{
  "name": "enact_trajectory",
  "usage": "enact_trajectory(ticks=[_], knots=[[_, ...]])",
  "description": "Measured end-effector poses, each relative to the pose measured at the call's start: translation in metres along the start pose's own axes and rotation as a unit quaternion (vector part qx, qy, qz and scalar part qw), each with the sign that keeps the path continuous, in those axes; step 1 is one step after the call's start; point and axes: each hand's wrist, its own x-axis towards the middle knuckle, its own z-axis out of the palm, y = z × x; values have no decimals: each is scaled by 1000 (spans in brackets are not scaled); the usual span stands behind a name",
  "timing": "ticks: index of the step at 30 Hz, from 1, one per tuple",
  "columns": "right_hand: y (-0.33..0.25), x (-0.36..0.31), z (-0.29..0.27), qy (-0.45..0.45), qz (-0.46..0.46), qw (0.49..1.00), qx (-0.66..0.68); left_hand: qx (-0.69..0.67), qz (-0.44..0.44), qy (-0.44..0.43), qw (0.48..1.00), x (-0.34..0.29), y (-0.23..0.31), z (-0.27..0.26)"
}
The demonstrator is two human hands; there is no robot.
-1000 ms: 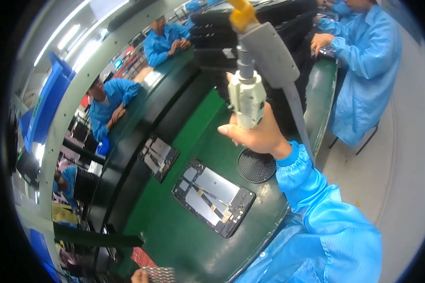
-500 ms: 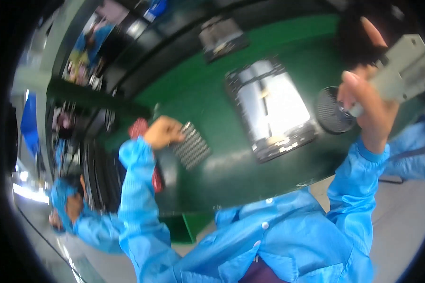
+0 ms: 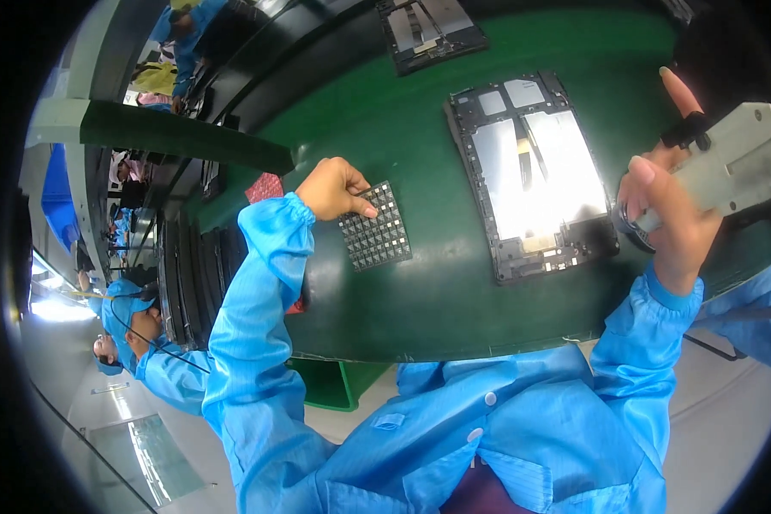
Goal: The person assembles tablet devices by placing small components onto the tablet frames by hand, driving screws with an electric screwdriver, and moving the tablets along the workstation.
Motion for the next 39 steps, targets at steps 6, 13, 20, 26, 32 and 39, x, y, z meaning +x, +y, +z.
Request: enact_trajectory(ticks=[6, 13, 20, 26, 32, 39], knots=[[5, 1, -13, -13, -6, 1000, -26, -2, 1, 29, 1000, -1, -2, 1], [15, 1, -19, -18, 5, 999, -28, -336, -89, 20, 938, -20, -25, 12], [8, 1, -21, -26, 19, 998, -50, -42, -234, 130, 963, -101, -7, 50], [10, -1, -19, -16, 15, 1000, 0, 115, 200, 263, 937, -57, -9, 18], [7, -5, -20, -18, 17, 998, 55, 157, 107, 84, 978, -15, -15, -2], [7, -6, -25, -2, 21, 996, 91, 113, 75, 54, 989, -15, -16, -3]])
